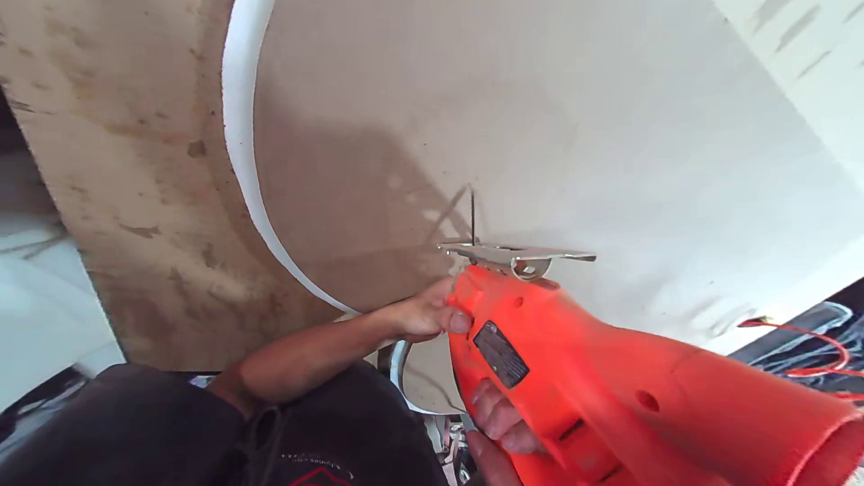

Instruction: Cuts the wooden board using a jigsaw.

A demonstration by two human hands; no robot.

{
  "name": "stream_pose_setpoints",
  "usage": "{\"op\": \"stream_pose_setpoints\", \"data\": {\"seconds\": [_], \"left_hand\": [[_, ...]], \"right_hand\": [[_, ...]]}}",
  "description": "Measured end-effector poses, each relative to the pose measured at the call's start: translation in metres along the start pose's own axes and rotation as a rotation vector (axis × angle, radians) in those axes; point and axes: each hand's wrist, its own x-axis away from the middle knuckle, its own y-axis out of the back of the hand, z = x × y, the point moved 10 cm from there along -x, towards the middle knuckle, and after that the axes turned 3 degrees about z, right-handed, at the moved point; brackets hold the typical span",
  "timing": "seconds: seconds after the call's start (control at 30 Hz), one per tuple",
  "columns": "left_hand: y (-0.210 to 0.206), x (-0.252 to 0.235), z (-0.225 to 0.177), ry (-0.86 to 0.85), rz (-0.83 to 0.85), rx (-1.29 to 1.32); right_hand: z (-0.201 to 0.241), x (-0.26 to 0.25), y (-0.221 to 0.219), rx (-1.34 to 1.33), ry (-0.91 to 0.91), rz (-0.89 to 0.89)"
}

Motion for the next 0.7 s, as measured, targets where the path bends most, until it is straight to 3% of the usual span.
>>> {"op": "stream_pose_setpoints", "data": {"seconds": [0.7], "left_hand": [[0.001, -0.002, 0.0, -0.005, 0.02, 0.044]], "right_hand": [[0.006, -0.01, -0.006, -0.044, -0.07, 0.075]]}}
